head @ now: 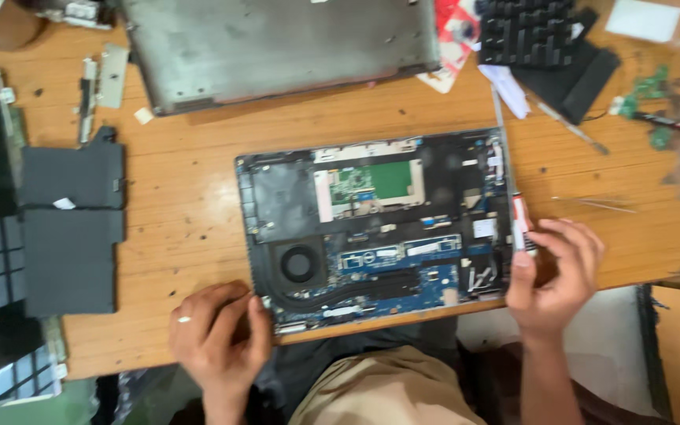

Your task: The person uses tweezers to adjust a small component on the motherboard, then uses a screwdriver to tighten several screws around the laptop chassis. They place the battery back into the laptop and secure it with screws.

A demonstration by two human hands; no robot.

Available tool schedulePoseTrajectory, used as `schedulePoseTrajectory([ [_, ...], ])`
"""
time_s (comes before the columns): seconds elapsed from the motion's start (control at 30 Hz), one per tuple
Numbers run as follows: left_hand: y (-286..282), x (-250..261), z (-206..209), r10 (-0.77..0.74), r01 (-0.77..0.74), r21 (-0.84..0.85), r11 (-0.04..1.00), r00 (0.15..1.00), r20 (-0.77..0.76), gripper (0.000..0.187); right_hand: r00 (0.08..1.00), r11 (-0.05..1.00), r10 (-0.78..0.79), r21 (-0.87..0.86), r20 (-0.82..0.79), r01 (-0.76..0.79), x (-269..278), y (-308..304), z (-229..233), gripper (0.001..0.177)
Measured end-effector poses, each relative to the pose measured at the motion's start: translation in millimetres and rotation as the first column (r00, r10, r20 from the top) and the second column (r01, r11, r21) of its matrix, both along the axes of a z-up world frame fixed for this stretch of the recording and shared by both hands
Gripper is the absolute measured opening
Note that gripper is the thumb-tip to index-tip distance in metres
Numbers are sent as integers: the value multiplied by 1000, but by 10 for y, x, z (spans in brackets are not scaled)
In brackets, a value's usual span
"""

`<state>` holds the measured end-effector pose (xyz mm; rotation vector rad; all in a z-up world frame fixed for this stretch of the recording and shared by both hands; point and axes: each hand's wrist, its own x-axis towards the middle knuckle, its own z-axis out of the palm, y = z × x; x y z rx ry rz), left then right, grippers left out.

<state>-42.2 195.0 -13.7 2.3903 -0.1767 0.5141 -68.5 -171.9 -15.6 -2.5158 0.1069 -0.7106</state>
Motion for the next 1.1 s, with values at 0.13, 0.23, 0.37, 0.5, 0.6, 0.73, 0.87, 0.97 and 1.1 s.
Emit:
schedulePoseTrajectory([
  [0.13,-12,2,-1,-16,16,-5,1000,1000,-13,8,999,999,-45,21,29,45,9,-6,6,30],
  [0.23,-7,-14,-65,-27,28,22,999,999,-27,8,999,999,-40,34,30,39,-4,-32,7,32],
  [0.37,48,-4,-119,-72,74,29,997,996,-48,7,999,998,49,-28,17,-48,23,-69,12,50],
  [0.5,8,-28,-151,-30,35,74,997,997,-65,7,984,980,177,-89,-8,-177,65,-105,53,65],
  [0.6,4,-20,-120,-2,11,99,995,996,-86,6,961,953,197,-191,-196,-234,109,-100,95,56],
  [0.73,-5,2,-103,-20,22,33,999,998,-61,6,958,956,197,-178,-207,-235,100,-82,107,55],
  [0.87,-23,6,-64,-16,17,22,1000,998,-63,8,958,963,190,-148,-214,-224,101,-40,110,49],
  [0.97,-30,26,-17,-17,19,31,999,998,-54,8,958,970,178,-126,-226,-210,114,-3,120,40],
  [1.1,-23,45,-2,0,4,58,998,998,-69,9,958,978,170,-81,-229,-193,125,25,131,35],
])
